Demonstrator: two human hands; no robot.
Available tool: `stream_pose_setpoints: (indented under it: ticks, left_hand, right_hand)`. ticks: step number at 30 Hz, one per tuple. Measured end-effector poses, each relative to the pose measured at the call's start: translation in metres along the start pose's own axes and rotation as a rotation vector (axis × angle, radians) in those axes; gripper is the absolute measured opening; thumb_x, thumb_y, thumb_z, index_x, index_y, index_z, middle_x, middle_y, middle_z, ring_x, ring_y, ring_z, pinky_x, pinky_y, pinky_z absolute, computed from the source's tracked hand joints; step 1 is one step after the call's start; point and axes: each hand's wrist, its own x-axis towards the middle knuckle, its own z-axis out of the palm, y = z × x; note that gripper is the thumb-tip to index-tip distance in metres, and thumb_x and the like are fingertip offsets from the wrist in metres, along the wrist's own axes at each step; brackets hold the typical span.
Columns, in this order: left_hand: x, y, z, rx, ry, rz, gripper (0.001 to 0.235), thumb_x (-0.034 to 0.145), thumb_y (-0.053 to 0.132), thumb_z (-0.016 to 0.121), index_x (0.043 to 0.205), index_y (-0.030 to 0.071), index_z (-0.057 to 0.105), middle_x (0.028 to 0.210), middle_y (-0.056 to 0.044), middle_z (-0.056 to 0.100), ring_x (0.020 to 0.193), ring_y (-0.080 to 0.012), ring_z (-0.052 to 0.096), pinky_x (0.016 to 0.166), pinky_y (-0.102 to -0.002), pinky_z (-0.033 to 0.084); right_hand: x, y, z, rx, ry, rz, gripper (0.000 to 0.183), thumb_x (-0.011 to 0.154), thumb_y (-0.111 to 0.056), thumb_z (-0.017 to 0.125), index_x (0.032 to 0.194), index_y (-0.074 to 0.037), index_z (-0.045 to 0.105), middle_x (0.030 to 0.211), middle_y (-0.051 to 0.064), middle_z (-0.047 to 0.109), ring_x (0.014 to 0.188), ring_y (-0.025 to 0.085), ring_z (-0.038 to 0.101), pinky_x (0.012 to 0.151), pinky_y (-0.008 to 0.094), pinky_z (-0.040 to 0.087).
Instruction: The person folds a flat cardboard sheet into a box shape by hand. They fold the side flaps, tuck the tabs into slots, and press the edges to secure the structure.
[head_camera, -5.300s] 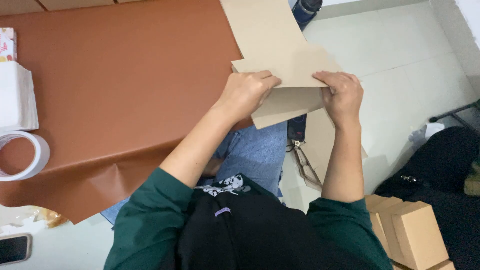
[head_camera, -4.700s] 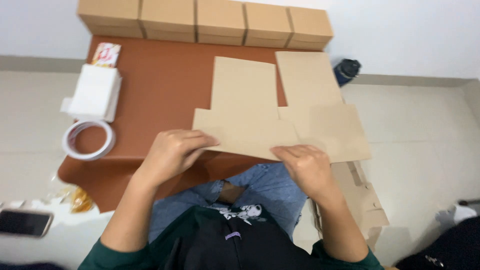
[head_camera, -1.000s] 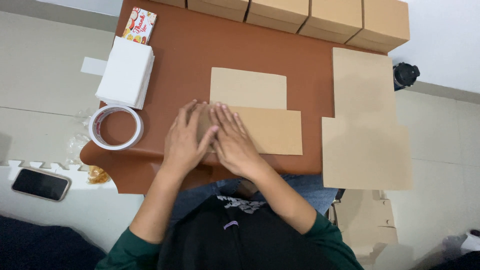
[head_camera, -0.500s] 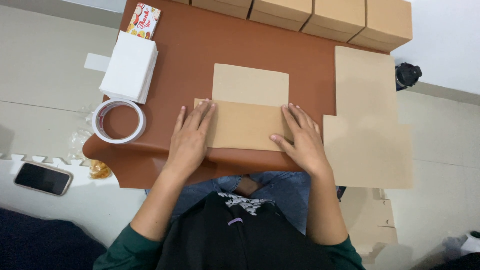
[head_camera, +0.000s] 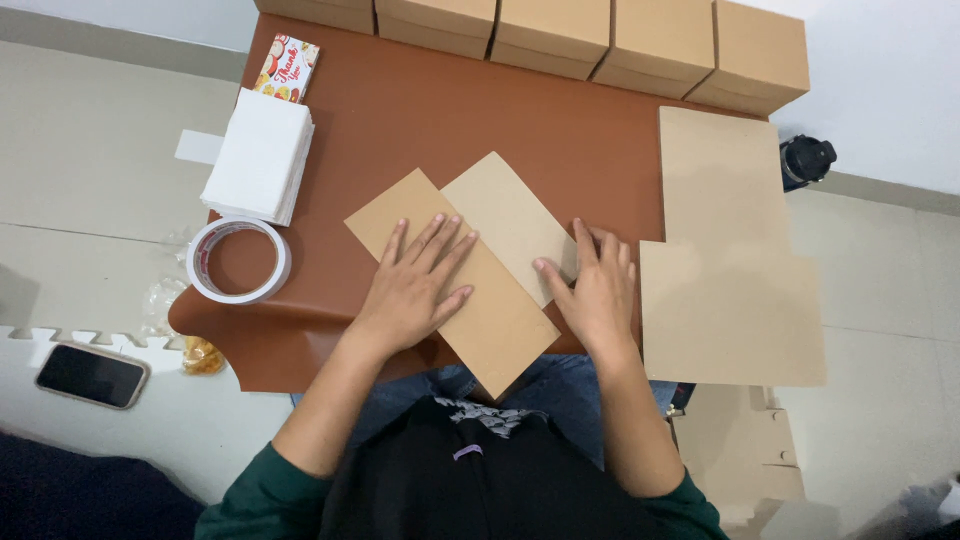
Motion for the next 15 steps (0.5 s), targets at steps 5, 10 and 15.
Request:
stream_pose_setpoints:
  ticks: [5,10,15]
  left_hand:
    - [0.019,-0.011,0.002,-0.012,-0.006,0.055,0.064,0.089,0.042,0.046,0.151,0.026,0.043,0.158,-0.007,0.040,0.152,-0.0263,0.027,0.123,-0.060,0.003]
    - [0.044,-0.005,0.015,0.032,0.009,0.049,0.051,0.096,0.040,0.047,0.145,0.026,0.046,0.141,-0.009,0.046,0.148,-0.0302,0.032,0.120,-0.067,0.007]
    - [0.065,0.002,0.016,0.020,-0.077,0.155,0.049,0.105,0.043,0.032,0.151,0.027,0.040,0.158,-0.010,0.033,0.152,-0.0319,0.023,0.120,-0.066,0.001]
  right_hand:
    - [-0.001,0.003,0.013,0.099,0.037,0.048,0.064,0.092,-0.038,0.074,0.141,0.000,0.057,0.112,0.017,0.056,0.109,0.037,0.053,0.092,0.046,0.041]
    - [0.008,0.020,0.027,0.269,0.097,0.141,0.044,0.087,-0.028,0.080,0.125,-0.008,0.067,0.103,0.011,0.057,0.100,0.031,0.061,0.087,0.041,0.048]
    - [0.016,0.017,0.029,0.345,0.135,0.144,0.026,0.085,-0.017,0.079,0.106,-0.010,0.065,0.097,0.009,0.060,0.095,0.029,0.064,0.083,0.041,0.050]
